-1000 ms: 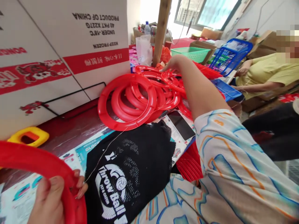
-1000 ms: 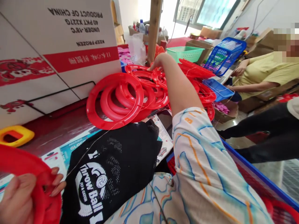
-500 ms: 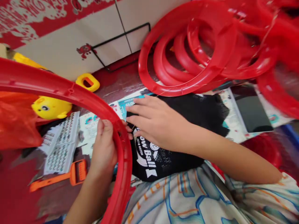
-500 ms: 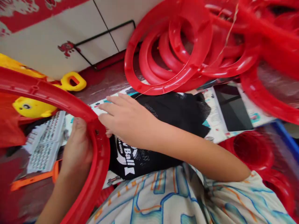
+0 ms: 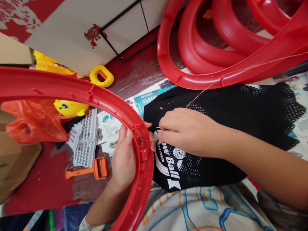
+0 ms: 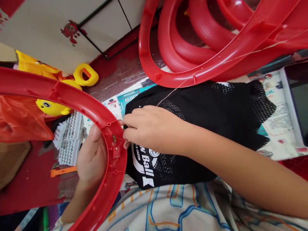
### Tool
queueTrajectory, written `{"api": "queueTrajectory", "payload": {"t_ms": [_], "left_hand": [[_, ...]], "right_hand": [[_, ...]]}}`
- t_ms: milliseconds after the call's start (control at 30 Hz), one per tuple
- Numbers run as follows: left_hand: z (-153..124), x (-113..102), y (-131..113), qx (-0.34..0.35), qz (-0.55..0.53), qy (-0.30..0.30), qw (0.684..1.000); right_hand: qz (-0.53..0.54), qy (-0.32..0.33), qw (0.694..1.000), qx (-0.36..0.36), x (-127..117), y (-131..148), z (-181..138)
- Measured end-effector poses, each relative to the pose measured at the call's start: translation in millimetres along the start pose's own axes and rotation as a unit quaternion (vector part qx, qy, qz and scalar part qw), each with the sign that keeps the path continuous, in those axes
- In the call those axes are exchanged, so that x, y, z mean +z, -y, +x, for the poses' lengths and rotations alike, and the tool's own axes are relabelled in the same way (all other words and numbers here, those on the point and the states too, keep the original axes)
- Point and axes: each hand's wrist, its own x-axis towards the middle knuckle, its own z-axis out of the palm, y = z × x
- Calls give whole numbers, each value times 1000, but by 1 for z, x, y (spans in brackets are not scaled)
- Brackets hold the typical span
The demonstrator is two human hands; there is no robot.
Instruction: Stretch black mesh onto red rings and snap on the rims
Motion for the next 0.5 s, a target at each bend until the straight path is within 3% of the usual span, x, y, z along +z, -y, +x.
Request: {"api": "queueTrajectory", "payload": {"t_ms": [100,233,500], "left_hand": [[2,-3,2,19,3,-3,1000],[5,-2,6,-9,21,2,1000],[8,12,9,35,1,-54,998]], "right_hand": [[-21,-39,998,-37,-3,1,-1],[-28,-9,998,-55,-9,0,-2],[-52,14,999,1,-7,-4,1]]}}
